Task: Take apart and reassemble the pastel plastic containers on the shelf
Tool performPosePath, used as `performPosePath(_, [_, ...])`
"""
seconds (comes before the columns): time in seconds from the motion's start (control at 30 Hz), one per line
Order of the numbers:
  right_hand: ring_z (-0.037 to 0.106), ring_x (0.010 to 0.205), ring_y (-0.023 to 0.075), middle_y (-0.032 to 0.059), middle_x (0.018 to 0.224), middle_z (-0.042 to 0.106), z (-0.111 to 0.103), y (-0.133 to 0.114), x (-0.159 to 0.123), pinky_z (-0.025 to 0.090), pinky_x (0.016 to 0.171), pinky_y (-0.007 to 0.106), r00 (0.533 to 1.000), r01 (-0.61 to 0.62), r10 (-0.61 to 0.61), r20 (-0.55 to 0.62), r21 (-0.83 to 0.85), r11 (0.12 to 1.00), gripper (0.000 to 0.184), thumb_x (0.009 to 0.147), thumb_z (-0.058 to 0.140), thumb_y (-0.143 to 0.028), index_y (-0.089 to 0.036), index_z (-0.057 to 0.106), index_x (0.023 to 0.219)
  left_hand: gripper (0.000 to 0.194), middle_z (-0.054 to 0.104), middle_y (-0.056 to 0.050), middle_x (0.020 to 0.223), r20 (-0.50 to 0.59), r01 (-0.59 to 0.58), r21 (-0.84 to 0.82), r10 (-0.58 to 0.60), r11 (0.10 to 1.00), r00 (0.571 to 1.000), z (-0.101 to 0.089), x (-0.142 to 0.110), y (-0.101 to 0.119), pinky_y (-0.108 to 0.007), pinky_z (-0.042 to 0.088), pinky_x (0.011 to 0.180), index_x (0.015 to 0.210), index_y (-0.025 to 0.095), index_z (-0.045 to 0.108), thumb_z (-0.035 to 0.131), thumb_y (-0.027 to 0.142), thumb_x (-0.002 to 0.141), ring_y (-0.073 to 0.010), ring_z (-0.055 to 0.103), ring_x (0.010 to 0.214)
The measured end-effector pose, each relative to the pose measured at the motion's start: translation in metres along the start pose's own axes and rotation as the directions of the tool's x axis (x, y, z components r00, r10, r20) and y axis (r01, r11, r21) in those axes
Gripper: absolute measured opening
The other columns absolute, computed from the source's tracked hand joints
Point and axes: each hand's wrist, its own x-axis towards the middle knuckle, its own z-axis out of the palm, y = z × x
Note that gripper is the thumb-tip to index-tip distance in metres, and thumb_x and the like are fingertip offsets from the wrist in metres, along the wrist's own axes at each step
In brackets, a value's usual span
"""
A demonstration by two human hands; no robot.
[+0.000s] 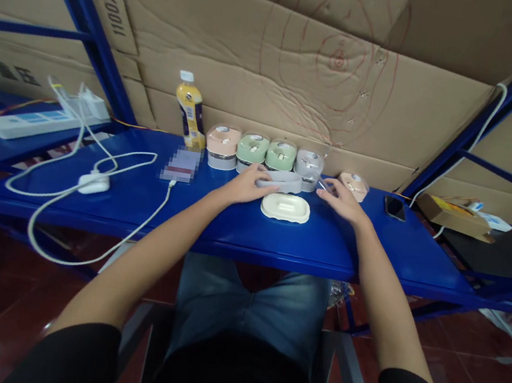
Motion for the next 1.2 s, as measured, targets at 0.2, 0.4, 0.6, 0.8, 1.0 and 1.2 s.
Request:
performPosePath(0.2, [0.074,0.11,0.0343,0.0133,0.121,0.077,-0.003,0.002,0.0,0.062,0.103,0.054,0.996,-0.028,0.034,0.084,-0.065,0.997,0.084,0.076,0.09,-0.064,-0.02,0.066,0.144,0.042,0.067,-0.013,0.101,0.022,0.052,0.089,-0.054,0.995,0.998,-0.007,0.001,-0.016,-0.061,0.054,0.117,0.098,0.017,0.083,0.08,0.058,0.09,-0.0389,0.067,0.123])
performPosePath(0.4, [0.074,0.114,0.0361,0.0131,0.125,0.078,0.0,-0.003,-0.002,0.062,0.105,0.057,0.999,0.048,-0.048,0.018,-0.009,0.999,0.082,0.078,0.088,-0.066,-0.022,0.07,0.144,0.038,0.068,-0.014,0.123,0.03,-0.009,0.013,0.008,1.0,1.0,-0.003,0.0,-0.005,-0.06,0.052,0.121,0.104,0.02,0.082,0.078,0.056,0.094,-0.0351,0.067,0.126])
performPosePath(0.6, [0.07,0.131,0.0378,0.0141,0.15,0.072,0.014,-0.029,-0.011,0.056,0.115,0.056,0.956,0.291,-0.293,0.018,0.088,0.953,0.089,0.075,0.091,-0.066,-0.025,0.069,0.151,0.065,0.066,-0.015,0.139,0.087,-0.156,-0.105,0.165,0.982,0.982,0.013,-0.004,0.01,-0.058,0.051,0.123,0.128,0.021,0.071,0.092,0.059,0.08,-0.0379,0.065,0.136])
performPosePath(0.8, [0.072,0.124,0.0377,0.0149,0.134,0.075,0.038,-0.047,-0.01,0.055,0.114,0.057,0.889,0.447,-0.44,0.128,-0.034,0.894,0.094,0.071,0.095,-0.068,-0.023,0.072,0.15,0.139,0.06,-0.026,0.159,0.126,-0.058,-0.22,0.087,0.974,0.988,0.033,-0.006,0.014,-0.067,0.047,0.124,0.17,0.019,0.028,0.103,0.063,0.061,-0.0494,0.057,0.151])
performPosePath(1.0, [0.071,0.119,0.038,0.013,0.124,0.073,0.048,-0.042,-0.004,0.056,0.111,0.059,0.892,0.435,-0.413,0.182,-0.102,0.894,0.093,0.075,0.092,-0.072,-0.025,0.071,0.152,0.143,0.063,-0.027,0.156,0.113,-0.081,-0.227,0.109,0.971,0.988,0.042,-0.005,0.006,-0.07,0.047,0.122,0.171,0.019,0.032,0.105,0.063,0.057,-0.0511,0.057,0.151])
performPosePath(1.2, [0.068,0.129,0.0378,0.0142,0.137,0.067,0.048,-0.038,-0.015,0.055,0.116,0.06,0.901,0.407,-0.388,0.196,-0.068,0.911,0.091,0.087,0.084,-0.072,-0.028,0.06,0.163,0.112,0.063,-0.023,0.157,0.128,-0.133,-0.166,0.155,0.977,0.98,0.037,-0.004,0.008,-0.064,0.048,0.124,0.156,0.019,0.053,0.101,0.061,0.064,-0.047,0.061,0.147])
